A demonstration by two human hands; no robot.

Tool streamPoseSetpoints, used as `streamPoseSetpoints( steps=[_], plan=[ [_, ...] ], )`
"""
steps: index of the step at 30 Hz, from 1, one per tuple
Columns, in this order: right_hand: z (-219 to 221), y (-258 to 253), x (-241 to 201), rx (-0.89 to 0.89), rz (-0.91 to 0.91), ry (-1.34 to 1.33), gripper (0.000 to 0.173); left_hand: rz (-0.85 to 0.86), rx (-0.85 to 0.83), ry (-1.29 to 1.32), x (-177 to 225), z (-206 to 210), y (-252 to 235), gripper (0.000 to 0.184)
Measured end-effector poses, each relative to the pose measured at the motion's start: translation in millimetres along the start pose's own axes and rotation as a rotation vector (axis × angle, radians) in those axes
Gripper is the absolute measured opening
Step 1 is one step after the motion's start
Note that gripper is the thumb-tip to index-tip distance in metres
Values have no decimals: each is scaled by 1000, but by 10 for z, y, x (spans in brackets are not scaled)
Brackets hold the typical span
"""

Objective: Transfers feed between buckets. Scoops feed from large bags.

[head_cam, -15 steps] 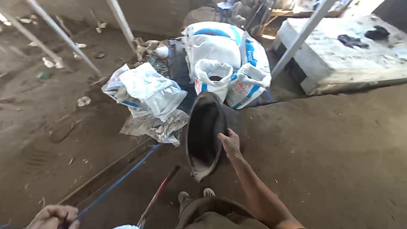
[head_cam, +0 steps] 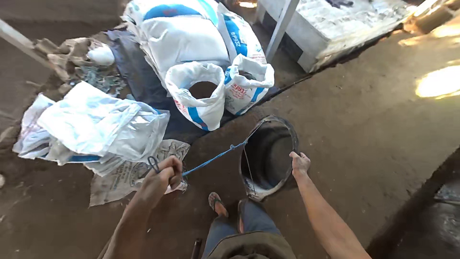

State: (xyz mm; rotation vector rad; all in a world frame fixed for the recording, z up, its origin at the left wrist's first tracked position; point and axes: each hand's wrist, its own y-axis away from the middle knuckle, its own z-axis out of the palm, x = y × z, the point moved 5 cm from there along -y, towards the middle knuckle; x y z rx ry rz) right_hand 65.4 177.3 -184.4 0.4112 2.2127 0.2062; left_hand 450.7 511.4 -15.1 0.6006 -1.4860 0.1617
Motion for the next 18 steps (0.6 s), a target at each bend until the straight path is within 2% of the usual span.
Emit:
streamPoseSetpoints(
  steps=[5,13,15,18],
  plan=[
    [614,-621,368,26,129,-55,18,173,-128,80,320,321,-1190,29],
    [2150,-1744,965,-61,283,-98,21,229,-188,172,322,935,-2695,23],
    [2497,-2014,1173,-171,297,16,32,216,-226,189,253,1066,-3054,21],
    [2852,-2345,1457,-414,371,372,48,153,-244,220,-22,1245,-3525,21]
  ],
)
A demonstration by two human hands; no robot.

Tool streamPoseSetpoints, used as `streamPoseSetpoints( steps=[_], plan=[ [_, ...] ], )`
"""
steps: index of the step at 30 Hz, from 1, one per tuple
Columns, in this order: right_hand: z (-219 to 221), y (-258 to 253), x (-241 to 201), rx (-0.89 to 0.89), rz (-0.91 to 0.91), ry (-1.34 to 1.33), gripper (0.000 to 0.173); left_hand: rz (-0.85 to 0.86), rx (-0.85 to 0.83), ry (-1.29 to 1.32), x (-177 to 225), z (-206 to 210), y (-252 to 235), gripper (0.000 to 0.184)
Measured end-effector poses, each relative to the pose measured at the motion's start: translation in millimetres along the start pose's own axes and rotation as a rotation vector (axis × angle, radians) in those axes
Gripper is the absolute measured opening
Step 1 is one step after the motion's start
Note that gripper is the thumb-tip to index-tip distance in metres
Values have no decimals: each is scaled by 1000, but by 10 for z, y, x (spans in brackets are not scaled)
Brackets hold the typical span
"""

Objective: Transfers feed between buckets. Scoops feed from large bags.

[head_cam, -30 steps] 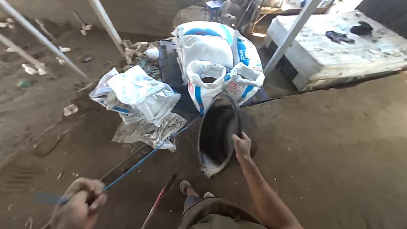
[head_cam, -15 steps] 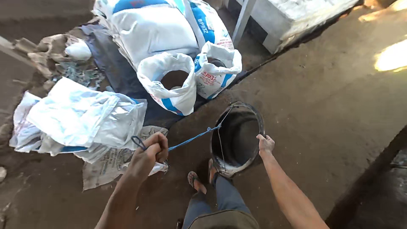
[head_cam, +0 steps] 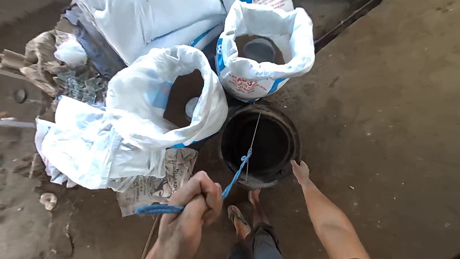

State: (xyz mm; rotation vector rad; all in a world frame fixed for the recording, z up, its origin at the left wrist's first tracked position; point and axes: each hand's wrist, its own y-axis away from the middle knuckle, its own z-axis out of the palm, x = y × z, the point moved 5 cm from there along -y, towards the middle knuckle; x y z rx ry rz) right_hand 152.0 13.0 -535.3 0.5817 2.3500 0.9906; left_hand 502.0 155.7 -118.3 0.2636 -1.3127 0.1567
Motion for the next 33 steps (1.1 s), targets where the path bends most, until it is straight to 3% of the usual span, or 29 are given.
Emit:
streamPoseSetpoints(
  steps=[4,6,9,15,20,24,27,29,31,33],
  plan=[
    [55,-284,-9,-48,139,112,43,-173,4,76,-658,117,-225,22],
    [4,-300,-83,-72,21,101,45,-252,48,180,-903,143,-233,25],
    [-185,-125,-130,-110,-121,97,43,-276,179,170,-931,-61,-247,28],
    [-638,357,301,-27,-24,21,38,-454,604,11,-1044,-1020,137,27],
    [-791,683,266,82,-25,-125,35,-820,1018,180,-1753,-2020,957,14],
    [-842,1018,-554,148,-217,-288,35,-882,1254,323,-2379,-2709,1240,16],
    [-837,1498,-1635,151,-577,-311,36,-820,1241,376,-2722,-3179,1091,30],
    [-732,2010,-2489,117,-887,-317,31,-789,1232,360,-2910,-3518,910,31],
    [-425,2552,-3385,17,-1169,-233,28,-773,1131,346,-2949,-3826,678,37],
    [203,2961,-4213,-101,-1326,-7,29,-829,1042,284,-2841,-4073,539,39]
  ],
)
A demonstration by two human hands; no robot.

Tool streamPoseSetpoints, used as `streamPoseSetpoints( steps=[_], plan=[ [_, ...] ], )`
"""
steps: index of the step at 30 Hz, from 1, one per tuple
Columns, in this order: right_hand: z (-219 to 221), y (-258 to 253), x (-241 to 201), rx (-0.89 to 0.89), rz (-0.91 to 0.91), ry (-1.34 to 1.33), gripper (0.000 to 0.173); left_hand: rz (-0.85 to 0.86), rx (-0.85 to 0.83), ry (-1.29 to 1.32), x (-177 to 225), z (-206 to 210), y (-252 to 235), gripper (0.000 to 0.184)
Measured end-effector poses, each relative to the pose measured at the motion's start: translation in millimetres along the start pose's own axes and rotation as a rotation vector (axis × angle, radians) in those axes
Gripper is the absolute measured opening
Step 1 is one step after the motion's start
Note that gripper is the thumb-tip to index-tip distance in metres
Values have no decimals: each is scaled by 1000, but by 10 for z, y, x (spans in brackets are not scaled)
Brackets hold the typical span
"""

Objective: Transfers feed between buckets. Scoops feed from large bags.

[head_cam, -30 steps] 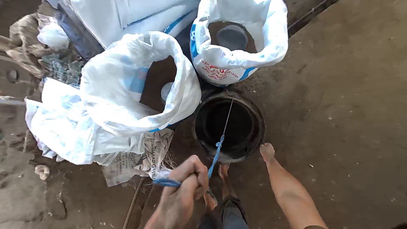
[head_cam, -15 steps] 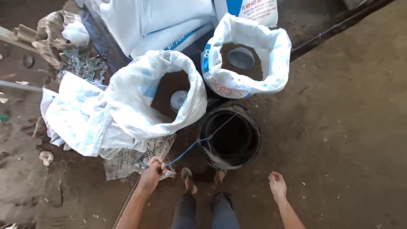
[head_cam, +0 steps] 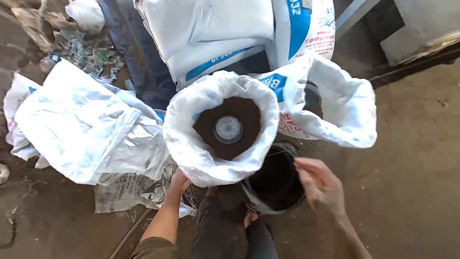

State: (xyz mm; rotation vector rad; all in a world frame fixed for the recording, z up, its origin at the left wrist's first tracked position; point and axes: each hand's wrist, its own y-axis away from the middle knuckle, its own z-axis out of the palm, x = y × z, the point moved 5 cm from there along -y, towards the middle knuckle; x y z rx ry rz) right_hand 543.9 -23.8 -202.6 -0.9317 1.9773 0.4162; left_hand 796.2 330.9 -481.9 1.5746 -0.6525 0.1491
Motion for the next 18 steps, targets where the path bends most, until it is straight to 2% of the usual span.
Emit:
streamPoseSetpoints(
  steps=[2,3,5,8,10,12,15,16,18],
  plan=[
    [879,-730,-197,-276,12,126,28,-35,31,-75,323,-60,-120,43],
    [1380,-1073,-114,-449,84,182,30,-20,31,-129,483,-87,-201,47],
    [2381,-1602,350,-756,262,306,35,30,-26,-196,775,-141,-261,52],
    [3431,-1866,1265,-867,419,473,44,131,-158,-277,1155,-235,-217,47],
    [3780,-1828,1654,-796,451,600,54,202,-229,-321,1366,-265,-187,46],
    [3981,-1719,1858,-698,478,678,66,269,-317,-329,1525,-269,-149,51],
    [4104,-1545,1908,-683,559,700,85,451,-495,-275,1784,-177,-23,78],
    [4113,-1528,1890,-696,554,702,84,512,-537,-252,1883,-115,39,91],
    [4105,-1512,1858,-737,504,712,72,607,-576,-233,2059,21,166,107]
  ],
)
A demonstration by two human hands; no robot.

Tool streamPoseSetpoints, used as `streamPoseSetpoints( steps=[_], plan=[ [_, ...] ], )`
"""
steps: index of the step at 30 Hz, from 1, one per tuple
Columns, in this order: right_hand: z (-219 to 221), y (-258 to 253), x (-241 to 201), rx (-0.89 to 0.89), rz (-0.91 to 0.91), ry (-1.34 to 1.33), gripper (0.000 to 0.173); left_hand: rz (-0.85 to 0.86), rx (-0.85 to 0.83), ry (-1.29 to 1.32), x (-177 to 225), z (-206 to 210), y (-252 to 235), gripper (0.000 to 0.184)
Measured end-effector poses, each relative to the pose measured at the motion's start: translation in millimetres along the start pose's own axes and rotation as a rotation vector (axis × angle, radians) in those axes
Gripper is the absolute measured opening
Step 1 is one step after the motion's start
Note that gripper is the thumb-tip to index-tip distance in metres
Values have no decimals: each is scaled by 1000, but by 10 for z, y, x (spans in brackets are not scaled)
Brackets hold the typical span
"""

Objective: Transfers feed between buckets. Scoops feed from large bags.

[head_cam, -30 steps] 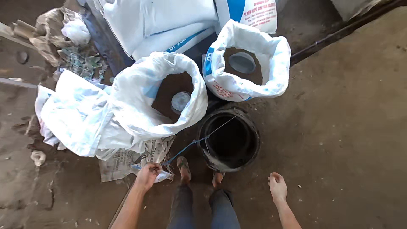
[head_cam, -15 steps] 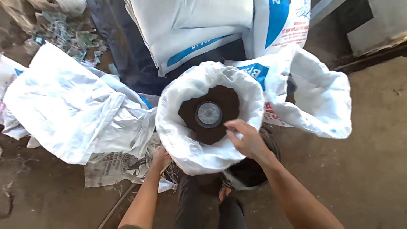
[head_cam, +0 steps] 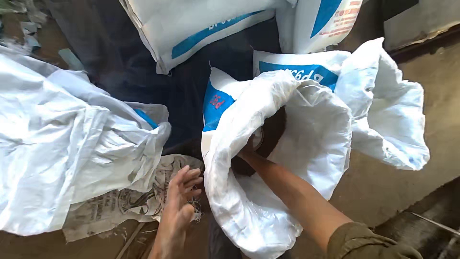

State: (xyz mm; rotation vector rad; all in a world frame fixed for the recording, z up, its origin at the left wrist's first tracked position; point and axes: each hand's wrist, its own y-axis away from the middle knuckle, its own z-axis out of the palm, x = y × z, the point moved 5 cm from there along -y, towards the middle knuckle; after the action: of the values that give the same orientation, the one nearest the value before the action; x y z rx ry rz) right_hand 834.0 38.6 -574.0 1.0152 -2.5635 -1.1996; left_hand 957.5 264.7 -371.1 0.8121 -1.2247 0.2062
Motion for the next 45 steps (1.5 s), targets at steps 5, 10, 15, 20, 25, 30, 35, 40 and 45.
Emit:
streamPoseSetpoints(
  steps=[5,10,15,20,25,30,35,40,45],
  plan=[
    [-581,186,82,-20,44,-55,58,-27,-26,-168,370,257,-120,115],
    [-1522,203,761,294,238,-1,39,-212,20,-354,531,410,-205,68],
    [-1640,28,763,482,51,141,33,-317,17,-314,604,481,-220,62],
    [-1548,-125,583,152,112,-163,48,-194,-19,-192,532,445,-171,60],
    [-1210,-388,543,-66,-59,-287,50,-142,31,-119,536,414,-193,59],
    [-861,-271,407,-372,-6,-488,45,-164,53,-95,557,403,-214,57],
    [-452,-255,549,-389,-7,-675,40,-156,22,8,521,441,-240,61],
    [-769,-88,428,-340,-85,-714,34,-67,-110,109,440,427,-272,63],
    [-1005,-16,560,-247,21,-795,39,-180,-5,280,164,111,-219,68]
  ],
)
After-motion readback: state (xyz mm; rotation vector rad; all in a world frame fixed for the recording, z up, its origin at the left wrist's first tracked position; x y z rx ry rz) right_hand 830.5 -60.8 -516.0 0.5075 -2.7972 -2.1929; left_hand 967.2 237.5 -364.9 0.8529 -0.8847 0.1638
